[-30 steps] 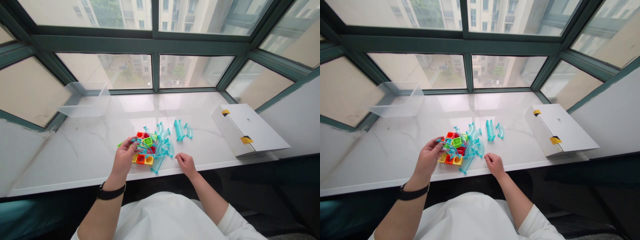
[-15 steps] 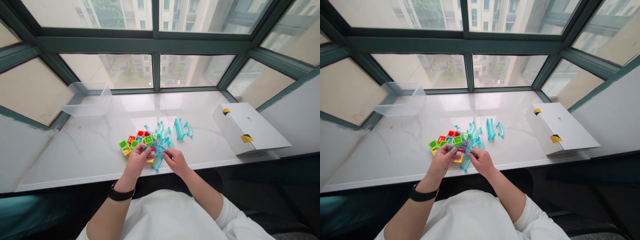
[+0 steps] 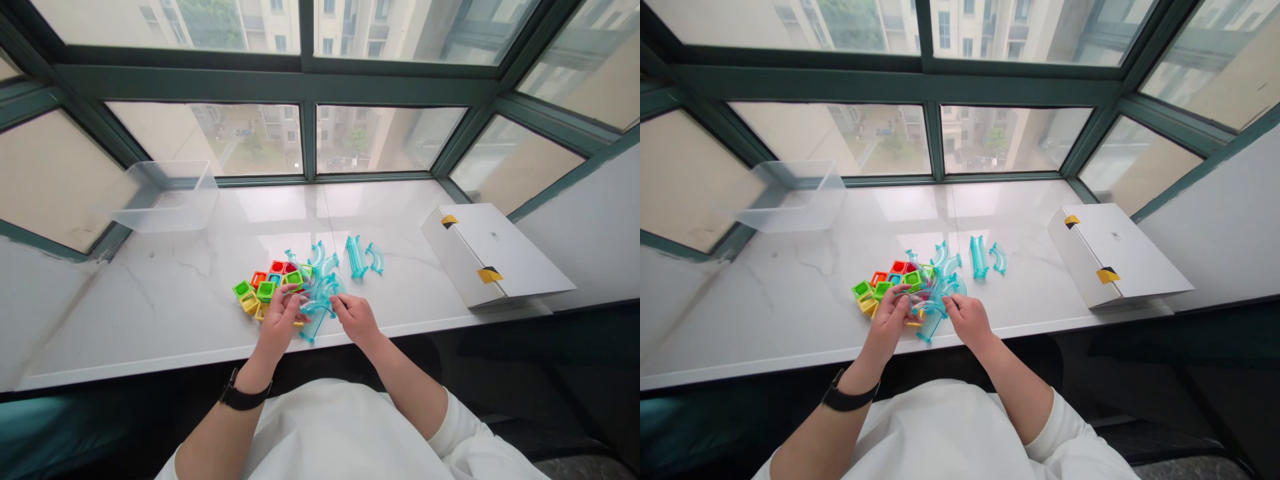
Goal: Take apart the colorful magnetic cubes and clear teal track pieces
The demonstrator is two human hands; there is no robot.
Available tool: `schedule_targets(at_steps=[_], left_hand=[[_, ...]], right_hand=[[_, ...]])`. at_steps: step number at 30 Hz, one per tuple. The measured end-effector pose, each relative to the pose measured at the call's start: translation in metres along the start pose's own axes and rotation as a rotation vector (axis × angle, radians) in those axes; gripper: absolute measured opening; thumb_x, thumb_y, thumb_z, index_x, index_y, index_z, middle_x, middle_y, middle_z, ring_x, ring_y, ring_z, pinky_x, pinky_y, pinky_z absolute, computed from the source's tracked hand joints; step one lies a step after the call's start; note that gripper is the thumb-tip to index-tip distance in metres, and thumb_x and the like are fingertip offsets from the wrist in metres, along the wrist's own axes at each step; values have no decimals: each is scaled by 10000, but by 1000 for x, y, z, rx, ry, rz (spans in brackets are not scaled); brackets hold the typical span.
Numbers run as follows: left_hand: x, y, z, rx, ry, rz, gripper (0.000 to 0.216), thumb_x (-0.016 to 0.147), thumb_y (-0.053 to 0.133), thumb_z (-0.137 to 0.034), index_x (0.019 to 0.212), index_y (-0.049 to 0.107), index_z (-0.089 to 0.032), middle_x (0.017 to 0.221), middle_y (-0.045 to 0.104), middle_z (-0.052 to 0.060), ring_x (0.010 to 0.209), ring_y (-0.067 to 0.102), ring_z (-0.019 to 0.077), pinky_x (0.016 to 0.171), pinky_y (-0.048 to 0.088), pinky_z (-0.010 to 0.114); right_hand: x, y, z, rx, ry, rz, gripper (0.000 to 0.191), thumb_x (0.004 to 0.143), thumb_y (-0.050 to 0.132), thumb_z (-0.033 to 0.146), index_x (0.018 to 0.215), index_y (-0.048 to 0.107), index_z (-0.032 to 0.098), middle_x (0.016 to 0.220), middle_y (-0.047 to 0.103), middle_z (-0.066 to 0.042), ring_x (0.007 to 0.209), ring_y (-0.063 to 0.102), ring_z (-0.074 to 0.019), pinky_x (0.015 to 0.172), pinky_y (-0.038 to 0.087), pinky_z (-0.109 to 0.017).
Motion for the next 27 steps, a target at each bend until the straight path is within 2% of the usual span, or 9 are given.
schedule_targets(at_steps=[4,6,8,10,13,15,18,23,27], left_hand=[[0,6,7,-114,21,44,592,859,832,-455,1358,572,-270,1069,690,23,877,752,183,903,644,401],[-2,7,7,-88,48,55,627,814,885,-391,1352,584,-274,1131,696,39,961,742,192,939,625,384],[-3,6,10,-81,38,63,595,824,882,-395,1326,591,-260,1107,708,43,981,738,200,947,615,378],[-5,5,16,-92,5,72,574,849,860,-425,1320,584,-247,1101,716,51,980,744,209,939,614,382],[-7,5,23,-90,-33,87,606,869,834,-468,1362,566,-238,1148,723,74,1004,750,228,915,620,386],[-8,8,25,-85,-50,87,638,873,821,-501,1387,558,-230,1107,733,73,975,755,226,897,623,386],[-8,14,25,-89,-83,83,678,863,818,-532,1398,547,-217,1039,742,58,901,761,210,903,622,394],[-8,24,18,-50,-84,107,714,878,802,-547,1446,523,-217,1040,747,55,918,762,207,928,620,398],[-3,18,16,-17,-21,109,727,930,741,-559,1522,469,-238,1100,760,69,890,745,192,851,626,363]], right_hand=[[-4,3,-4,57,47,9,513,1084,438,535,709,611,231,589,592,7,596,577,-161,621,393,-270],[-7,5,-7,91,55,68,501,1085,440,501,714,633,227,579,590,12,593,589,-157,629,420,-268],[-11,6,-11,120,44,118,413,1074,476,470,825,693,224,617,611,19,607,601,-153,647,458,-265],[-15,0,-14,178,-7,109,278,1032,576,456,1126,715,234,802,695,2,697,646,-159,696,520,-272],[-21,-11,-11,297,-157,104,557,946,737,433,1454,567,282,1236,700,-83,952,709,-197,828,600,-328],[-25,-14,-7,326,-253,177,560,925,784,415,1443,606,293,1348,664,-109,1055,711,-222,883,614,-361],[-29,-15,-5,301,-311,253,460,931,800,406,1366,704,290,1268,721,-102,1058,716,-233,893,623,-382],[-31,-22,-14,244,-298,178,443,923,827,401,1340,741,279,1200,791,-97,1041,750,-249,962,620,-417],[-32,-39,-24,211,-288,60,399,929,816,412,1299,761,272,1194,800,-93,1050,760,-254,964,619,-412]])
Point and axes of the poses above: each hand's wrist, its own x-axis towards the middle knuckle, its own y-axis out of the palm, z = x × y, the point moved 7 cm from there along x, towards the middle knuckle
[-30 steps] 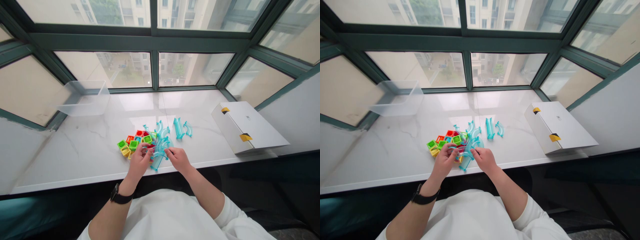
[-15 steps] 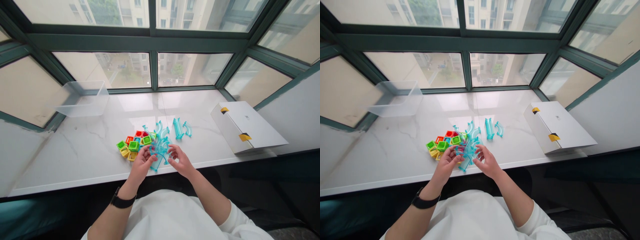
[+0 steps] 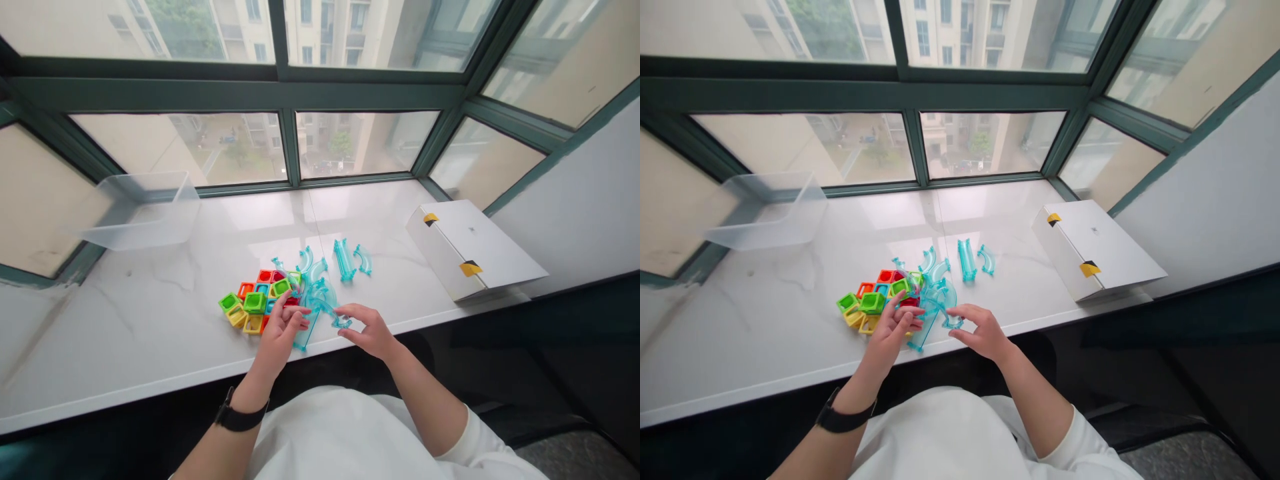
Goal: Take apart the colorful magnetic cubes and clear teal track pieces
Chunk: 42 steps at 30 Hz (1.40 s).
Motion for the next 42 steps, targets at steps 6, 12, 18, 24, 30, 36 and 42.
schedule_targets(at_steps=[6,12,18,24,30,36,42], left_hand=[[5,-19,12,94,-9,2,565,916,740,-581,1330,647,-206,1084,763,89,900,721,209,798,609,331],[-2,-21,9,214,6,22,424,925,733,-534,1223,734,-233,1079,775,98,995,732,260,882,599,375],[-2,65,-15,573,322,304,274,992,634,-348,1229,762,-297,1227,766,99,1173,711,300,1069,552,463],[42,190,28,1013,570,568,635,978,562,-241,1586,453,-90,1632,473,245,1526,460,339,1257,414,489],[98,226,71,1289,563,477,743,927,596,-223,1612,376,-38,1718,288,313,1613,293,417,1283,304,578],[105,222,85,1290,543,381,761,906,599,-249,1623,385,-116,1704,360,258,1554,394,404,1234,348,574],[103,222,89,1282,561,385,757,918,566,-265,1623,383,-58,1667,403,291,1549,396,408,1244,318,591]], right_hand=[[-10,-56,-27,-66,94,-325,308,955,751,451,1182,768,243,1173,797,-105,987,757,-252,913,625,-422],[-21,-116,-72,-127,304,-694,451,916,749,514,1255,752,217,1248,776,-137,1129,744,-301,980,627,-471],[-13,-141,-96,-236,401,-736,521,888,722,528,1290,755,198,1252,780,-148,1098,754,-301,962,648,-472],[3,-145,-102,-286,379,-683,511,904,656,466,1318,740,179,1308,761,-154,1147,738,-299,945,651,-446],[13,-145,-110,-326,364,-623,512,914,643,455,1344,728,190,1332,753,-143,1136,737,-282,916,660,-420],[39,-137,-116,-468,314,-471,423,922,661,410,1285,760,216,1274,776,-108,1051,742,-262,924,640,-422],[63,-121,-125,-647,338,-316,347,917,692,290,1247,782,233,1288,776,-90,1182,722,-281,1062,570,-429]])
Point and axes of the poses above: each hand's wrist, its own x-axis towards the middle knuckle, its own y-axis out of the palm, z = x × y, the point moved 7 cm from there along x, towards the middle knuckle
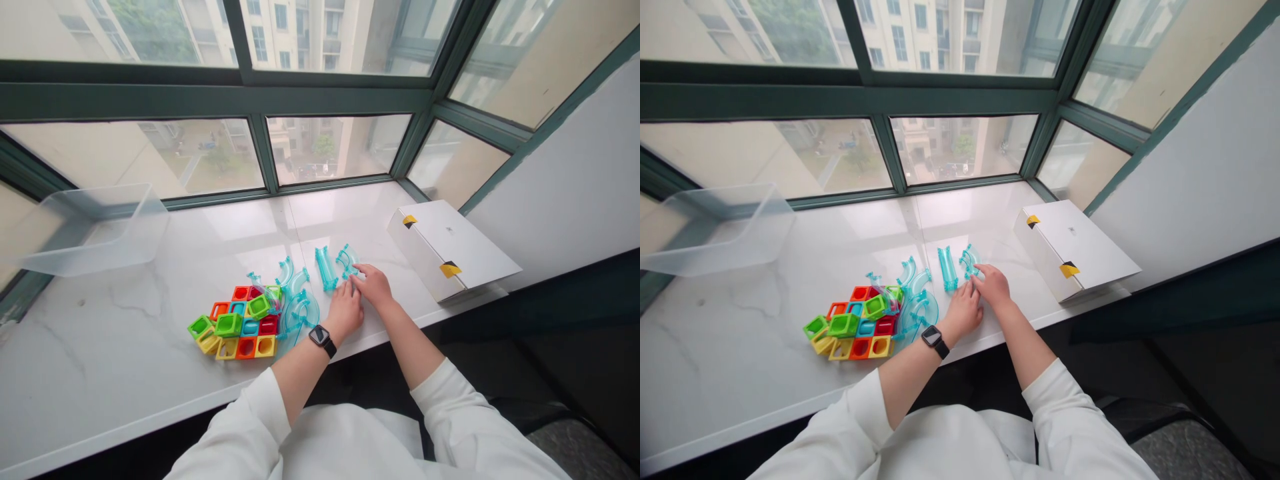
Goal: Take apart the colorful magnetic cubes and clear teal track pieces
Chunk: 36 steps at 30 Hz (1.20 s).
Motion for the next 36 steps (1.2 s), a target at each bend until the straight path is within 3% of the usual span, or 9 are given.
schedule_targets(at_steps=[16,26,36], left_hand=[[-2,-2,3,-20,-13,-15,678,949,550,-292,1569,450,-35,1648,437,265,1549,402,383,1262,349,533],[-3,-1,3,21,-18,-21,650,976,508,-323,1554,474,-26,1613,478,265,1533,427,388,1274,338,538],[-3,0,3,-2,-14,-29,682,972,516,-318,1576,447,-11,1626,471,252,1537,411,390,1292,316,525]], right_hand=[[3,7,0,-106,-11,83,265,929,704,203,1169,805,254,1289,748,-74,1195,697,-255,1079,539,-384],[4,12,-5,-48,34,64,249,907,760,262,1148,822,254,1230,687,-78,1171,669,-240,1097,518,-368],[2,11,-1,-82,38,64,272,923,715,197,1177,800,242,1084,727,-54,1019,683,-207,956,530,-319]])
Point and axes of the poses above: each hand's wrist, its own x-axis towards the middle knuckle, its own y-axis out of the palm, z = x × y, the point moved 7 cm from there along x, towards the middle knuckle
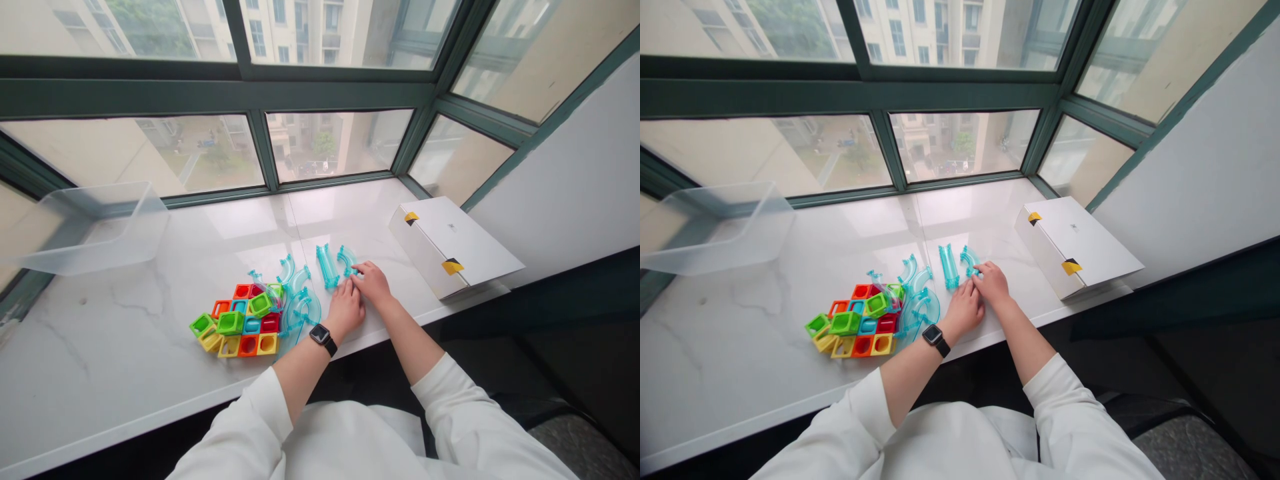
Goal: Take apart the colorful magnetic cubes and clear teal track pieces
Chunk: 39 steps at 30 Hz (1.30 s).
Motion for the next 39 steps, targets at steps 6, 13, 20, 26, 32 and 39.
schedule_targets(at_steps=[6,13,20,26,32,39], left_hand=[[0,1,0,-9,-5,-2,691,959,529,-313,1580,439,-23,1639,451,260,1546,399,386,1283,321,535],[0,-1,-1,-11,-2,-4,677,955,525,-310,1579,451,-59,1642,453,251,1543,409,394,1270,331,566],[1,0,0,-3,-2,-14,677,951,536,-309,1573,451,-55,1629,468,246,1539,411,388,1268,342,551],[0,-1,0,-6,-5,-8,693,948,537,-311,1585,431,-61,1636,459,251,1539,409,383,1266,340,561],[0,-1,0,-12,-7,-7,683,950,532,-312,1581,438,-68,1635,460,245,1542,409,384,1267,333,560],[0,-2,0,-15,-8,-11,682,948,536,-310,1578,439,-68,1631,466,239,1540,411,373,1271,332,542]], right_hand=[[-1,-1,1,-20,-2,-9,264,925,723,209,1177,802,224,1055,729,-54,995,686,-207,931,526,-316],[-1,-2,2,-9,-2,-1,261,924,727,206,1170,805,246,1097,739,-51,1012,693,-203,927,529,-305],[-1,-2,1,-4,7,16,263,929,728,216,1180,801,248,1120,740,-42,961,698,-185,893,536,-297],[-1,-1,0,2,2,20,267,933,717,221,1184,800,257,1133,737,-39,936,698,-175,891,539,-296],[0,-1,0,2,10,28,264,932,715,222,1180,799,256,1144,739,-40,926,698,-174,882,542,-300],[0,-1,-1,2,21,32,269,930,717,226,1185,797,256,1137,733,-43,925,699,-174,878,542,-300]])
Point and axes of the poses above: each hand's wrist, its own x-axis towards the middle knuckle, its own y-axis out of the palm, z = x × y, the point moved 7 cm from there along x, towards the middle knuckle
